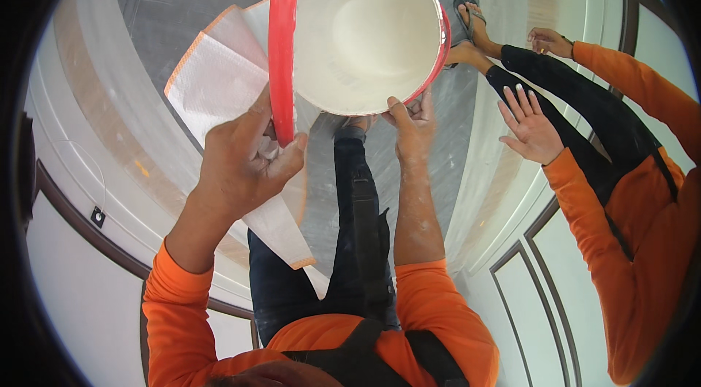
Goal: The person walks through a hallway carrying a white cloth and a pink bucket, then enters a construction area. They kneel on the floor and use the cloth to pick up small pieces of debris and dust, placing them into the cloth.
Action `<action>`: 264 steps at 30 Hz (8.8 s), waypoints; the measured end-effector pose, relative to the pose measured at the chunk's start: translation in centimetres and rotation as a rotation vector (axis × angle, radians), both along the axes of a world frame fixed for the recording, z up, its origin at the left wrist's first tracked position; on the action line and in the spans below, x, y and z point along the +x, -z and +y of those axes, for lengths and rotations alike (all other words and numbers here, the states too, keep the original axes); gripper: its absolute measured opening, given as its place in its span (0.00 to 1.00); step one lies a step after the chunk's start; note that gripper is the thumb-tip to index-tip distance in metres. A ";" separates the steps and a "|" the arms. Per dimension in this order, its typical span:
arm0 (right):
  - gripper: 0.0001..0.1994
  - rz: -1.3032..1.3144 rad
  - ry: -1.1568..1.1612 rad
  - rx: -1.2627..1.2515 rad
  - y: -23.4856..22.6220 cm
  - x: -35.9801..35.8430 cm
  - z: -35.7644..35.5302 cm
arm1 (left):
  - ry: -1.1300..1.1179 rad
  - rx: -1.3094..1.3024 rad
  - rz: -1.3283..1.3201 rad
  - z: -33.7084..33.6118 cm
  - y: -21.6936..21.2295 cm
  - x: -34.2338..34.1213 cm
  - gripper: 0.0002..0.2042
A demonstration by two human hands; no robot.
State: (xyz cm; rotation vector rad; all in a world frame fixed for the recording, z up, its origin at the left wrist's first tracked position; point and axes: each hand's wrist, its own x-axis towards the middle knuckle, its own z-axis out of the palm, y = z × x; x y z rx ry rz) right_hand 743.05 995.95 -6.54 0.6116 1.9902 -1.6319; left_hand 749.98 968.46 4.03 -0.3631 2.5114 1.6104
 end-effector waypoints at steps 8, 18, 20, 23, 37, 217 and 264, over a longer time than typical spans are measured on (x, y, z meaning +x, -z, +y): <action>0.40 0.011 0.085 -0.099 0.4 -0.7 4.2 | 0.049 -0.017 0.009 5.9 -1.2 -2.3 0.33; 0.37 -0.034 0.243 -0.324 3.8 -1.1 14.9 | 0.353 -0.157 0.056 20.8 -0.1 -8.7 0.35; 0.37 -0.072 0.252 -0.349 4.2 -0.5 15.7 | 0.417 -0.210 0.026 22.8 0.1 -8.6 0.36; 0.37 -0.156 0.224 -0.387 6.2 0.9 16.8 | 0.425 -0.290 -0.014 24.7 1.1 -7.5 0.37; 0.33 -0.303 0.326 -0.086 -0.4 8.1 24.2 | 0.563 -0.310 -0.294 27.4 -0.9 -6.5 0.45; 0.12 0.741 2.119 0.273 -52.4 423.1 341.3 | 2.618 0.065 -0.551 384.1 -43.8 403.2 0.21; 0.11 0.307 2.710 0.454 -49.3 522.9 419.0 | 3.356 -0.117 -0.372 464.8 -39.6 510.2 0.12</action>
